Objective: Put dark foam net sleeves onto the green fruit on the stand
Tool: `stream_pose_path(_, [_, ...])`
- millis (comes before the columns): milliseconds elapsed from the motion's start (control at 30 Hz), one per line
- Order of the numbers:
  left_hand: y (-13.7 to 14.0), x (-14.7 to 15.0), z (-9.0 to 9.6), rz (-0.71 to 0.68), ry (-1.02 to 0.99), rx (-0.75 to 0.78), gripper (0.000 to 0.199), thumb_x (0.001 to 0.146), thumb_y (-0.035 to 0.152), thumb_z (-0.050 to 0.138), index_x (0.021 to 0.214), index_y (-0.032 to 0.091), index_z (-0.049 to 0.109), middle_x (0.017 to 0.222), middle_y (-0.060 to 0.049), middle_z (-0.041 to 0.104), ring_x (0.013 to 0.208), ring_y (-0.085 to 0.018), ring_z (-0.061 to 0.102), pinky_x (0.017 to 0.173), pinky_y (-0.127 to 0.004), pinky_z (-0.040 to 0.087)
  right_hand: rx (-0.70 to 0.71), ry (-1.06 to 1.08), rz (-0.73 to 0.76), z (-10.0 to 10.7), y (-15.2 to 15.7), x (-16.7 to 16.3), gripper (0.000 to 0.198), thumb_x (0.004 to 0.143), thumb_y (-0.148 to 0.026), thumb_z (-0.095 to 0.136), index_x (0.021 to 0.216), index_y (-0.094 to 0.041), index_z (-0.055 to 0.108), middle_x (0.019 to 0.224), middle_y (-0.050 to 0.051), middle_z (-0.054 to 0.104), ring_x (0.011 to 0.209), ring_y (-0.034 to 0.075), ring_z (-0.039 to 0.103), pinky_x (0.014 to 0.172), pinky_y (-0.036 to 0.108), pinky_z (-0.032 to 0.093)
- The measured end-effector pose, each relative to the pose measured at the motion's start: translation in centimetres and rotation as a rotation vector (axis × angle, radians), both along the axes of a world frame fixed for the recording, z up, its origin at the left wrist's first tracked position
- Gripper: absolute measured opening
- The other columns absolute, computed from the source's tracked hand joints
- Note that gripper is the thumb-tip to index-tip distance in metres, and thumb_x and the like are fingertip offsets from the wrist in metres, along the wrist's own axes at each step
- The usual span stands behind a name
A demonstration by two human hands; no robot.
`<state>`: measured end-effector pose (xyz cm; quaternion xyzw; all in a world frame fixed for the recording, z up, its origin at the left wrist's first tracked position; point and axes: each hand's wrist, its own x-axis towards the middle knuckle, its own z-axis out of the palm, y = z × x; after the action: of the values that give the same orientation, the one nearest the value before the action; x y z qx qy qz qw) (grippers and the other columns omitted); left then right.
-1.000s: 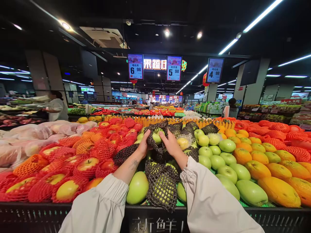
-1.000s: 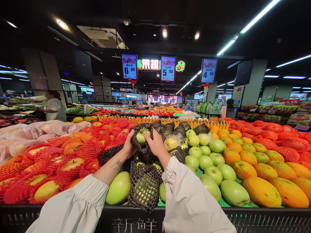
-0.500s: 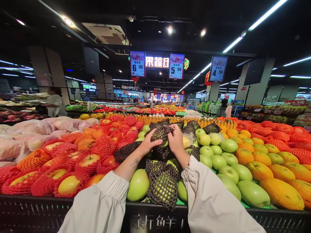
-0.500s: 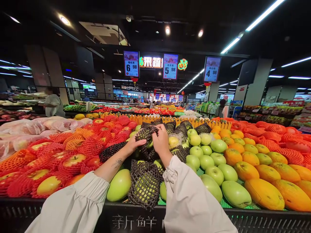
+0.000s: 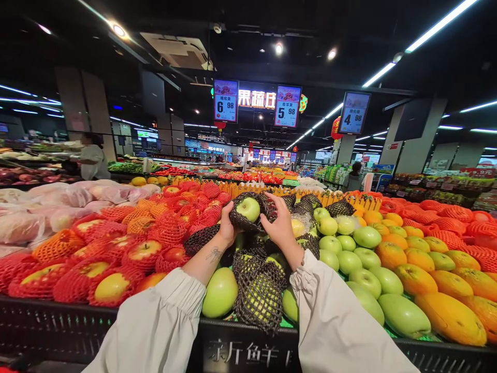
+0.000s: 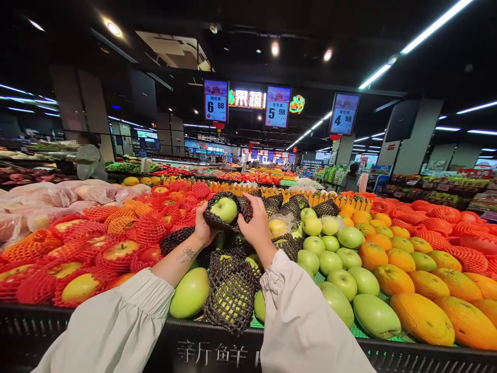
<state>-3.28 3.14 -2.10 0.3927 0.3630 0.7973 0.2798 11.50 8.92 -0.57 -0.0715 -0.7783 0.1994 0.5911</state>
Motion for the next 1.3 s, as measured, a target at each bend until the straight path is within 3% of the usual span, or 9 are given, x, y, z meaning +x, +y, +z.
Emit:
stream_pose_path(133, [-0.4, -0.1, 0.4, 0.072, -0.085, -0.079, 0.068, 0.069, 0.075, 0.055, 0.106, 0.019, 0.065, 0.081, -0.004, 0.07, 0.079, -0.024, 0.067, 0.056, -0.028, 0.047, 0.136, -0.069, 0.098, 0.3, -1.1, 0.5, 0.047, 0.087, -0.021, 0.057, 0.134, -0.02, 0.06, 0.132, 0.01, 0.063, 0.123, 0.024, 0.058, 0.108, 0.041, 0.047])
stream_pose_path(233, [-1.0, 0.3, 0.6, 0.086, -0.11, -0.086, 0.064, 0.061, 0.07, 0.067, 0.101, 0.019, 0.066, 0.079, -0.002, 0.068, 0.073, -0.02, 0.062, 0.051, -0.024, 0.039, 0.121, -0.099, 0.123, 0.3, -1.0, 0.5, 0.038, 0.095, -0.03, 0.058, 0.131, -0.021, 0.063, 0.134, 0.011, 0.06, 0.126, 0.023, 0.057, 0.111, 0.042, 0.045])
stream_pose_path(400, [-1.4, 0.8, 0.8, 0.09, -0.038, -0.112, 0.061, 0.051, 0.06, 0.08, 0.095, 0.02, 0.067, 0.082, 0.0, 0.068, 0.073, -0.017, 0.059, 0.051, -0.022, 0.036, 0.212, -0.03, 0.003, 0.1, -0.5, 0.1, 0.027, 0.098, -0.023, 0.052, 0.117, -0.021, 0.071, 0.129, 0.011, 0.062, 0.123, 0.023, 0.056, 0.111, 0.044, 0.044])
stream_pose_path(533, [-1.4, 0.9, 1.0, 0.037, 0.046, -0.081, 0.052, 0.051, 0.054, 0.082, 0.085, 0.018, 0.067, 0.078, -0.001, 0.069, 0.078, -0.019, 0.062, 0.061, -0.026, 0.046, 0.278, -0.084, -0.025, 0.0, -0.5, 0.0, 0.031, 0.093, -0.024, 0.058, 0.121, -0.018, 0.069, 0.127, 0.013, 0.062, 0.12, 0.025, 0.055, 0.109, 0.045, 0.045])
stream_pose_path(633, [-1.3, 0.8, 1.0, -0.014, 0.15, -0.03, 0.05, 0.053, 0.05, 0.083, 0.087, 0.016, 0.069, 0.084, -0.004, 0.072, 0.088, -0.023, 0.066, 0.08, -0.032, 0.052, 0.276, -0.158, -0.043, -0.1, -0.5, 0.1, 0.051, 0.081, -0.026, 0.066, 0.13, -0.014, 0.062, 0.134, 0.016, 0.057, 0.126, 0.03, 0.05, 0.113, 0.048, 0.043])
stream_pose_path(767, [-0.9, 0.6, 0.5, -0.069, 0.295, -0.016, 0.054, 0.054, 0.048, 0.086, 0.094, 0.015, 0.07, 0.1, -0.007, 0.076, 0.099, -0.027, 0.066, 0.098, -0.04, 0.05, 0.233, -0.284, -0.069, -0.3, 0.0, 0.1, 0.069, 0.069, -0.026, 0.072, 0.134, -0.009, 0.055, 0.135, 0.018, 0.056, 0.125, 0.033, 0.05, 0.112, 0.05, 0.044])
stream_pose_path(967, [-0.2, -0.2, 0.2, -0.052, 0.345, -0.033, 0.063, 0.064, 0.067, 0.08, 0.101, 0.015, 0.074, 0.106, -0.01, 0.076, 0.11, -0.029, 0.066, 0.104, -0.04, 0.047, 0.124, -0.215, -0.122, -0.4, 0.0, -0.2, 0.067, 0.063, -0.026, 0.078, 0.124, -0.015, 0.055, 0.127, 0.014, 0.062, 0.118, 0.031, 0.057, 0.108, 0.048, 0.047])
stream_pose_path(1133, [-0.5, -1.1, 0.8, 0.219, 0.357, -0.043, 0.052, 0.058, 0.061, 0.086, 0.08, 0.016, 0.072, 0.083, -0.002, 0.07, 0.082, -0.018, 0.061, 0.082, -0.029, 0.048, -0.02, -0.133, -0.159, -0.6, -0.1, -0.2, 0.072, 0.062, -0.031, 0.079, 0.125, -0.017, 0.049, 0.122, 0.012, 0.062, 0.113, 0.031, 0.059, 0.103, 0.048, 0.049])
stream_pose_path(1300, [-0.6, -1.2, 1.0, 0.099, 0.042, -0.046, 0.055, 0.053, 0.059, 0.09, 0.087, 0.02, 0.07, 0.093, 0.0, 0.071, 0.079, -0.012, 0.061, 0.063, -0.021, 0.043, 0.038, -0.05, -0.164, -0.5, -0.2, -0.1, 0.093, 0.065, -0.029, 0.079, 0.148, -0.015, 0.039, 0.136, 0.014, 0.058, 0.123, 0.031, 0.056, 0.109, 0.048, 0.047])
